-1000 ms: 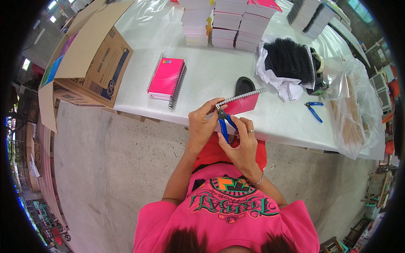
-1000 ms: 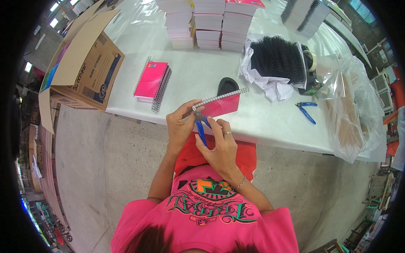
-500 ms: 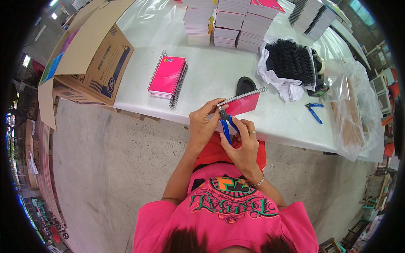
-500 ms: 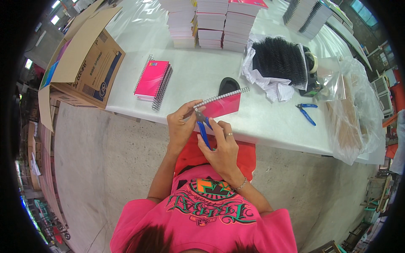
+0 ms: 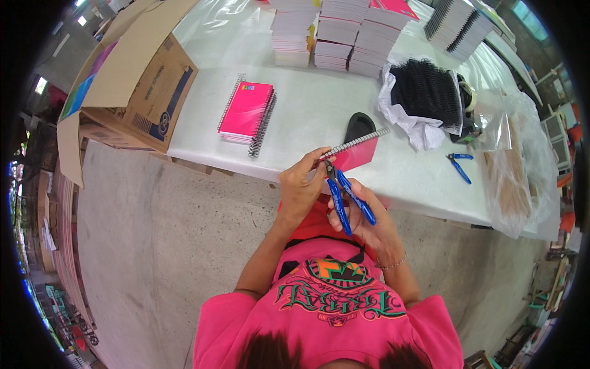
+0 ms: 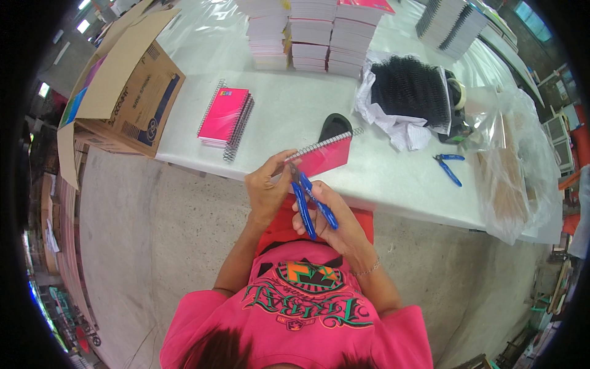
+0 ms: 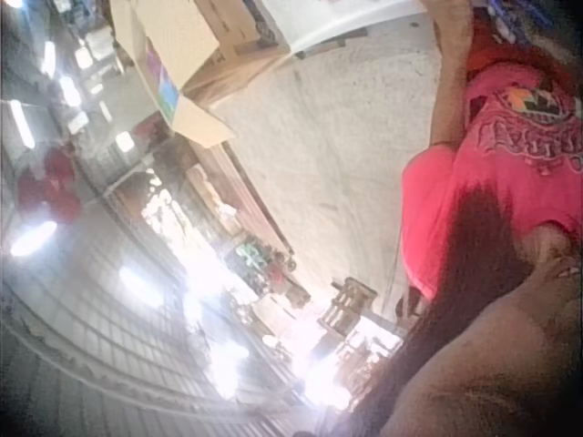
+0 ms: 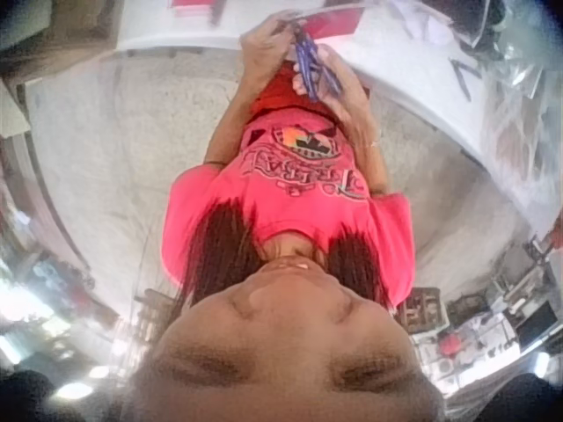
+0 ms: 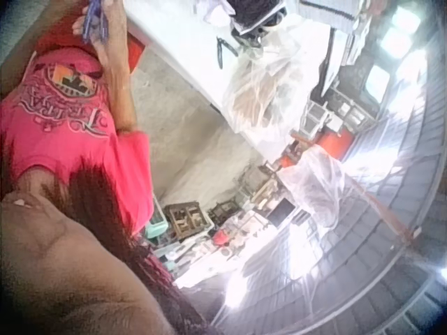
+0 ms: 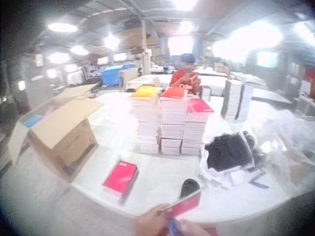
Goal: The person threads a metal spiral coil through the pre-punched holes of a notebook, twists the ends, and clips the excess wire using pliers.
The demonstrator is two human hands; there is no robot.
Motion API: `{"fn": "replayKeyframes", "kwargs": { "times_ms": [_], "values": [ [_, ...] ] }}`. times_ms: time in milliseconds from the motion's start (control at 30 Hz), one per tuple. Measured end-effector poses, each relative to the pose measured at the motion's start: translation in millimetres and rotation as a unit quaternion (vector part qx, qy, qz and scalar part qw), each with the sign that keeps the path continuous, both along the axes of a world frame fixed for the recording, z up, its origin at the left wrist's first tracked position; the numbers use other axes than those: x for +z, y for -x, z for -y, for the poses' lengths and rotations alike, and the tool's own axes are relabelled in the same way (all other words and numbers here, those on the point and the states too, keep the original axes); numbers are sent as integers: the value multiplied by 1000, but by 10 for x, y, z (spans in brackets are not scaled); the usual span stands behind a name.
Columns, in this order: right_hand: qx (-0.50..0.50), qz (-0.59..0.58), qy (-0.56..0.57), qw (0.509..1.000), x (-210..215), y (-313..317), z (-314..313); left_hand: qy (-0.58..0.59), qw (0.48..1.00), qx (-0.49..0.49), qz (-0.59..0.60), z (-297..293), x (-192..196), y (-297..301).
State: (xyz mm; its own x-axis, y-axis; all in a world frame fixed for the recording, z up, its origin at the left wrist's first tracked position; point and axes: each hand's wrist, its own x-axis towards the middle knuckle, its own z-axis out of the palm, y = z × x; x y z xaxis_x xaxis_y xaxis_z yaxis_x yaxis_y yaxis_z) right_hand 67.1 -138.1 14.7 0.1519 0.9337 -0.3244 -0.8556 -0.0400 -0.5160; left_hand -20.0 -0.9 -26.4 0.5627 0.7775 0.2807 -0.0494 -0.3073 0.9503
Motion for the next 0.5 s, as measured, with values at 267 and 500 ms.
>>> {"fn": "replayKeyframes", "kwargs": {
  "times_ms": [267,500],
  "values": [
    [-125,666,159,718,-320,-944,425,66,993,94,5,-432,508,278],
    [-240,851,275,378,-834,-1647,735,113,985,122,32,-1623,704,711]
  ]
}}
